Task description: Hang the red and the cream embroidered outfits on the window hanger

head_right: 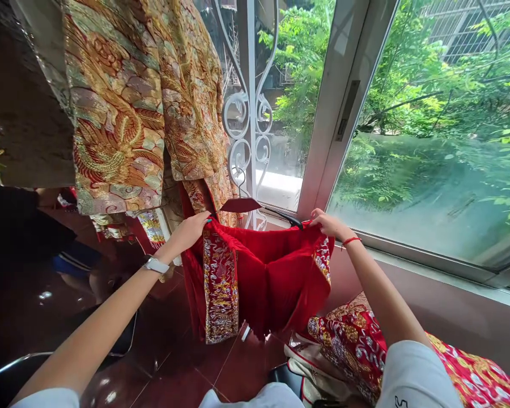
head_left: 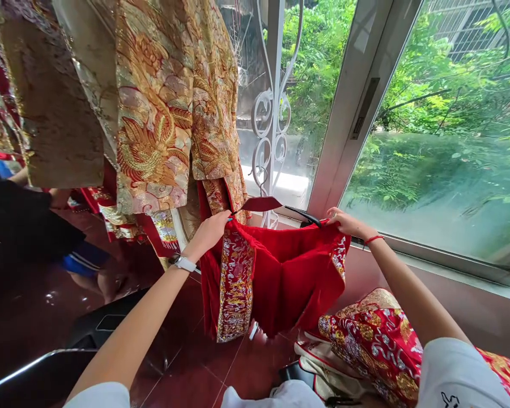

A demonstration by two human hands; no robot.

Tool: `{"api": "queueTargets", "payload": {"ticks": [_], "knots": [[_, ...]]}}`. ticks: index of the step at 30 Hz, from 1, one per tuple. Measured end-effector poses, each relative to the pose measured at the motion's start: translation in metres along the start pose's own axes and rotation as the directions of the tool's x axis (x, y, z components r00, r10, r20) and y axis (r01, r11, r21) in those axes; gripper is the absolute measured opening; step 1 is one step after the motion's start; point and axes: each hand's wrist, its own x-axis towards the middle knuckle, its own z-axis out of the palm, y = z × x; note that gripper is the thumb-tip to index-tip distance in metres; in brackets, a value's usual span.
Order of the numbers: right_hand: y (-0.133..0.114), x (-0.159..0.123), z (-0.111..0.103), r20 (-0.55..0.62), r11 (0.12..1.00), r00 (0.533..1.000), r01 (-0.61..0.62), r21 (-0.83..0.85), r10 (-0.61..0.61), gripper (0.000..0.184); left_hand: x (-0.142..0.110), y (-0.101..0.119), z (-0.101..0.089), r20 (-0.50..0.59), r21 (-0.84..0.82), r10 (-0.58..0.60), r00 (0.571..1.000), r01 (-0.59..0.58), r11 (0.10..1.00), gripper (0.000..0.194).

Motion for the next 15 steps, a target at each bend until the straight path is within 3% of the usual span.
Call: {"api": "queueTargets", "payload": {"ticks": [3,6,10,15], "knots": [[-0.009,0.012,-0.009,-0.049,1.0,0.999,-0.004,0.02,0.005,0.058,0.0,0.001,0.001,-0.006,-0.005,0.016,1.0,-0.016,1.0,0.031],[-0.023,0.029,-0.022,-0.152,0.995,0.984,-0.092,0.026,0.095,0.056,0.0,0.004,0.002,-0.009,-0.013,0.027,1.0,-0.027,1.0,0.03],[-0.045,0.052,-0.043,-0.283,0.985,0.946,-0.173,-0.019,0.161,0.07,-0.001,0.009,0.007,0.0,-0.001,0.023,1.0,-0.023,1.0,0.032],[-0.082,0.075,-0.056,-0.454,0.971,0.859,-0.213,0.105,0.237,0.063,-0.002,0.019,0.015,-0.015,-0.063,0.019,1.0,-0.02,0.998,0.036]]}}
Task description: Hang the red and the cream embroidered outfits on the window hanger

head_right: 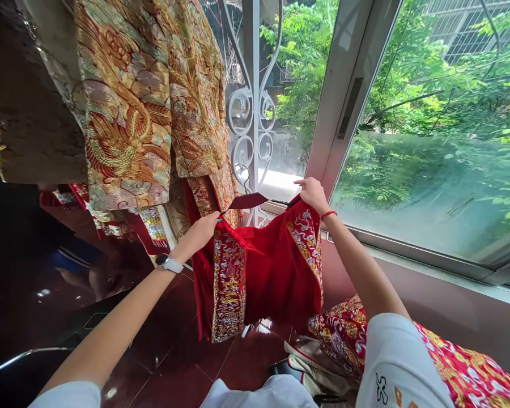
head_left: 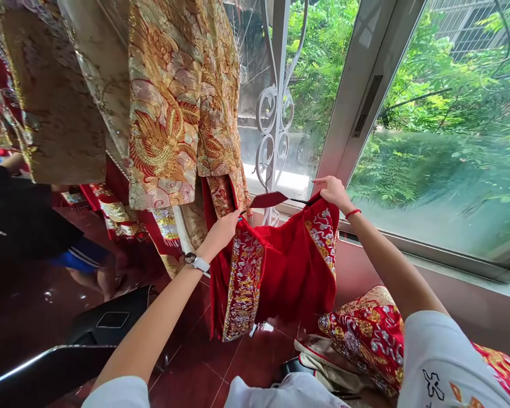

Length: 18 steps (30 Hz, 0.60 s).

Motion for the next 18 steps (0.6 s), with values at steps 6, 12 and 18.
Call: {"api": "queueTargets", "payload": {"ticks": [6,12,18], "knots": [[-0.013,0.006,-0.001,-0.207,0.991,0.973,-0.08,0.11,0.101,0.054,-0.002,0.009,0.004,0.029,0.007,-0.03,0.999,0.03,1.0,0.038],[-0.023,0.038,-0.019,-0.345,0.992,0.934,-0.062,0.112,0.098,0.045,-0.004,0.003,-0.01,0.056,0.094,-0.026,0.998,0.021,0.995,0.043],[-0.083,0.021,-0.019,-0.166,0.981,0.975,0.164,0.103,-0.145,0.049,-0.006,0.009,-0.005,0.041,0.12,-0.061,0.997,0.055,0.991,0.045]]}}
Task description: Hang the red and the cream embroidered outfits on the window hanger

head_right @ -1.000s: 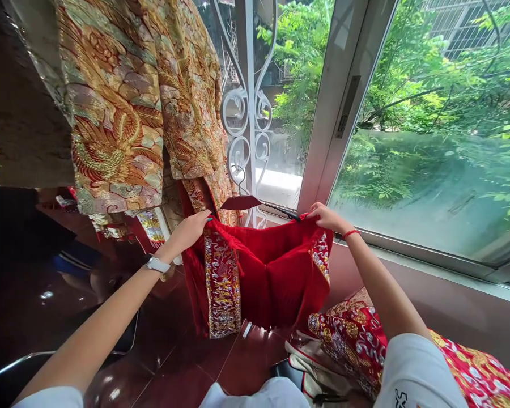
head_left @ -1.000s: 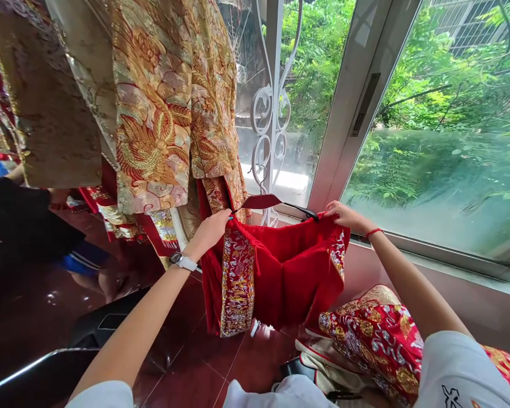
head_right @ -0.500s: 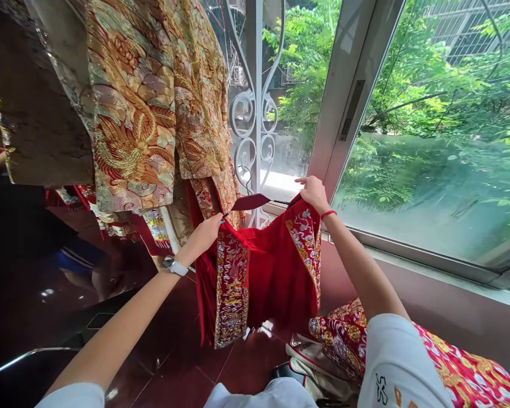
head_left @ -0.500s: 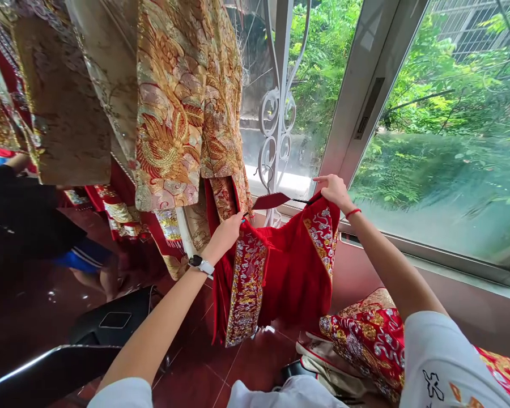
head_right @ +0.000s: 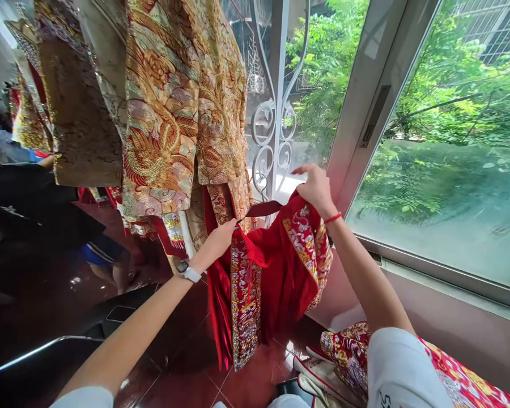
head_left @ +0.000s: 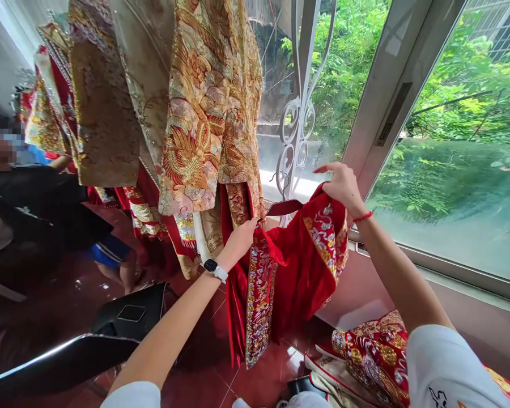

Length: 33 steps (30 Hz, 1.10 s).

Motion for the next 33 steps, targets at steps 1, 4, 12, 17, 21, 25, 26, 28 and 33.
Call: {"api": "queueTargets", "payload": {"ticks": [1,4,12,17,21,25,26,28,33], "knots": [[-0.007,-0.013,0.003,0.079,0.999,0.996,0.03,0.016,-0.031,0.052,0.0,0.001,0.002,-0.011,-0.005,-0.008,1.0,0.008,1.0,0.044],[-0.012,-0.06,0.017,0.272,0.996,0.961,0.033,0.082,-0.054,0.07,-0.001,0.0,0.007,-0.044,-0.021,-0.012,0.999,0.011,1.0,0.041],[-0.002,-0.137,0.064,0.168,0.968,0.984,0.019,0.25,-0.063,0.087,0.005,-0.015,0.018,-0.123,-0.138,0.034,0.992,-0.051,0.989,0.039],[0.014,-0.147,0.08,0.119,0.938,0.987,-0.142,0.316,0.11,0.066,0.005,-0.018,0.025,-0.219,-0.194,0.006,0.976,-0.05,0.98,0.042],[0.027,-0.159,0.094,0.153,0.95,0.965,-0.242,0.195,0.215,0.061,0.004,-0.011,0.024,-0.272,-0.104,-0.046,0.961,0.018,0.994,0.042],[0.021,-0.165,0.102,0.081,0.962,0.975,-0.218,0.164,0.207,0.062,0.002,-0.006,0.023,-0.312,-0.091,-0.058,0.948,0.031,0.995,0.042],[0.019,-0.164,0.103,0.055,0.972,0.982,-0.188,0.143,0.181,0.071,0.001,-0.004,0.023,-0.325,-0.101,-0.065,0.943,0.033,0.994,0.041],[0.016,-0.161,0.103,0.032,0.988,0.99,-0.139,0.071,0.137,0.085,-0.001,-0.002,0.024,-0.361,-0.121,-0.095,0.928,0.054,0.991,0.04],[0.04,-0.162,0.096,0.074,0.991,0.991,-0.108,-0.079,0.113,0.066,-0.005,0.002,0.028,-0.366,-0.083,-0.133,0.921,0.11,0.99,0.039]]}}
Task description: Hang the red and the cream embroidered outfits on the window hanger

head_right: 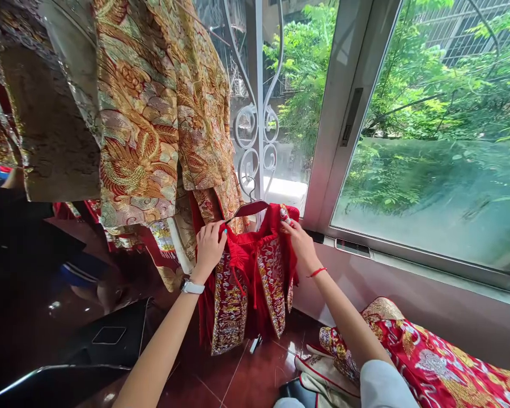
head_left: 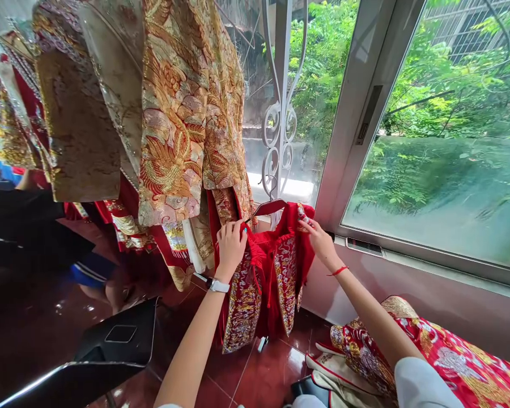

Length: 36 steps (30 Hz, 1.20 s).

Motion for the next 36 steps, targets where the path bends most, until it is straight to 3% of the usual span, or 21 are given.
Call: {"api": "queueTargets", "payload": {"ticks": [5,8,11,14,17,21,26,30,33,36], "knots": [[0.026,-0.016,0.006,-0.097,0.999,0.995,-0.017,-0.032,0.014,0.065,-0.005,0.002,0.006,-0.035,0.006,-0.015,0.999,0.015,1.0,0.041],[0.023,-0.024,0.021,-0.116,0.983,0.978,-0.167,0.078,0.175,0.068,-0.015,0.003,0.013,-0.141,-0.043,-0.017,0.99,0.011,0.999,0.043],[0.019,-0.027,0.034,-0.013,0.952,0.961,-0.27,0.146,0.275,0.066,-0.027,0.005,0.02,-0.199,-0.066,-0.014,0.98,0.001,0.998,0.046],[0.028,-0.024,0.029,0.04,0.978,0.981,-0.191,0.085,0.188,0.043,-0.033,0.006,0.025,-0.186,-0.042,-0.001,0.983,-0.006,0.999,0.054],[0.049,-0.013,0.007,-0.114,0.988,0.982,-0.151,-0.011,0.149,0.049,-0.031,0.007,0.027,-0.181,-0.013,-0.016,0.983,0.014,1.0,0.057],[0.075,0.016,-0.025,-0.386,0.966,0.912,-0.211,-0.146,0.141,0.052,-0.023,0.006,0.03,-0.191,-0.011,-0.017,0.982,0.016,1.0,0.05],[0.089,0.04,-0.028,-0.493,0.97,0.87,-0.141,-0.2,0.025,0.047,-0.019,0.001,0.032,-0.188,-0.018,-0.009,0.982,0.005,1.0,0.047],[0.094,0.027,-0.009,-0.368,0.972,0.93,-0.111,-0.205,0.028,0.043,-0.019,-0.001,0.034,-0.187,-0.007,-0.019,0.982,0.018,1.0,0.048],[0.089,0.005,0.003,-0.254,0.991,0.964,-0.103,-0.089,0.078,0.052,-0.019,-0.001,0.035,-0.193,-0.01,-0.02,0.981,0.019,1.0,0.047],[0.064,-0.03,0.016,-0.348,0.983,0.919,-0.182,0.036,0.183,0.067,-0.018,-0.001,0.035,-0.2,-0.035,-0.028,0.979,0.021,0.999,0.047]]}}
